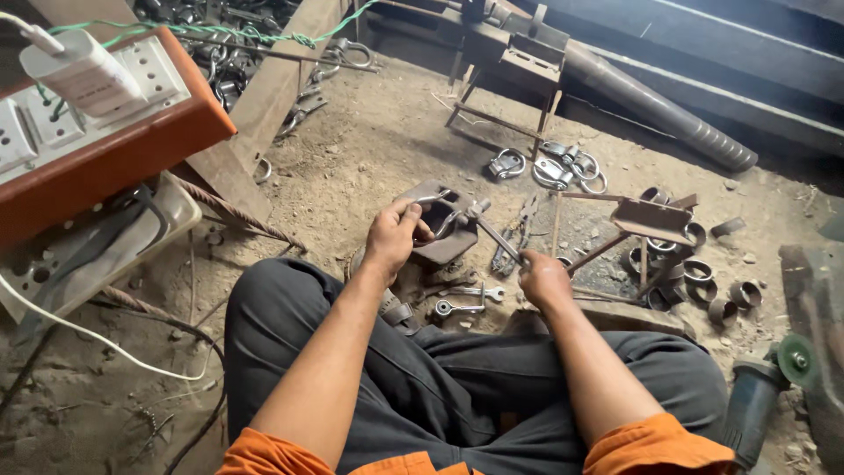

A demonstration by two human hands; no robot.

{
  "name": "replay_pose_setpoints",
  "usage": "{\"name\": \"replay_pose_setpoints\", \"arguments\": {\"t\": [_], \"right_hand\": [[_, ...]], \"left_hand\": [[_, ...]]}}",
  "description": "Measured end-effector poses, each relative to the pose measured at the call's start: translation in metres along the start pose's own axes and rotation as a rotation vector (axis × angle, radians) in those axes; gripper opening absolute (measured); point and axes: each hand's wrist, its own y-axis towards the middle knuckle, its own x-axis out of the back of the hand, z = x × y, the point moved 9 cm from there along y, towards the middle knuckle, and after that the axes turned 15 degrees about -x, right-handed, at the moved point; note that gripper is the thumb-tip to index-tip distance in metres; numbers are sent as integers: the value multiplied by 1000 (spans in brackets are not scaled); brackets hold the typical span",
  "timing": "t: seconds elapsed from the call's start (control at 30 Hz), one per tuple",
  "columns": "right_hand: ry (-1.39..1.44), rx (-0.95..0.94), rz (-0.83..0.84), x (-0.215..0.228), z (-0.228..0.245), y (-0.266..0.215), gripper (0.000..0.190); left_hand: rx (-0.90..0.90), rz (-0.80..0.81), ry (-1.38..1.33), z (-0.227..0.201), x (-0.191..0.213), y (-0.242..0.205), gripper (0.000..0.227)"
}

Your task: The person sits on the floor and assembles metal shackles by inserting pins and tightening them with a wrench. They use a hammer to secure the pins and place the finished pieces on the floor.

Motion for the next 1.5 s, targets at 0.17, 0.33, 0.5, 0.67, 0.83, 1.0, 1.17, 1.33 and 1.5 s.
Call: {"name": "replay_pose_setpoints", "arguments": {"t": [0.17, 0.33, 0.5, 0.67, 0.83, 1.0, 1.17, 1.33, 1.5], "right_hand": [[-136, 148, 19, -12, 54, -35, 31], [-248, 616, 287, -84, 78, -64, 29], [-282, 633, 303, -112, 70, -55, 11], [124, 172, 531, -49, 54, -38, 15], [523, 209, 368, 55, 63, -46, 15], [639, 388, 198, 84, 74, -59, 12], [671, 383, 223, 81, 73, -54, 14], [754, 284, 367, 60, 75, -57, 15], [759, 286, 417, 55, 81, -58, 17]], "left_hand": [[87, 89, -166, 9, -16, 4, 27], [84, 137, -185, -4, -27, 4, 26], [110, 181, -49, -17, -27, -7, 23], [-18, 33, 70, -31, -9, -4, 23], [-66, -22, 196, -33, -6, -6, 25], [-64, -65, 113, -33, -1, -12, 23], [-38, 5, 54, -34, -5, -16, 23], [-92, 152, 227, -39, -22, -19, 24], [-103, 167, 158, -39, -26, -17, 24]]}}
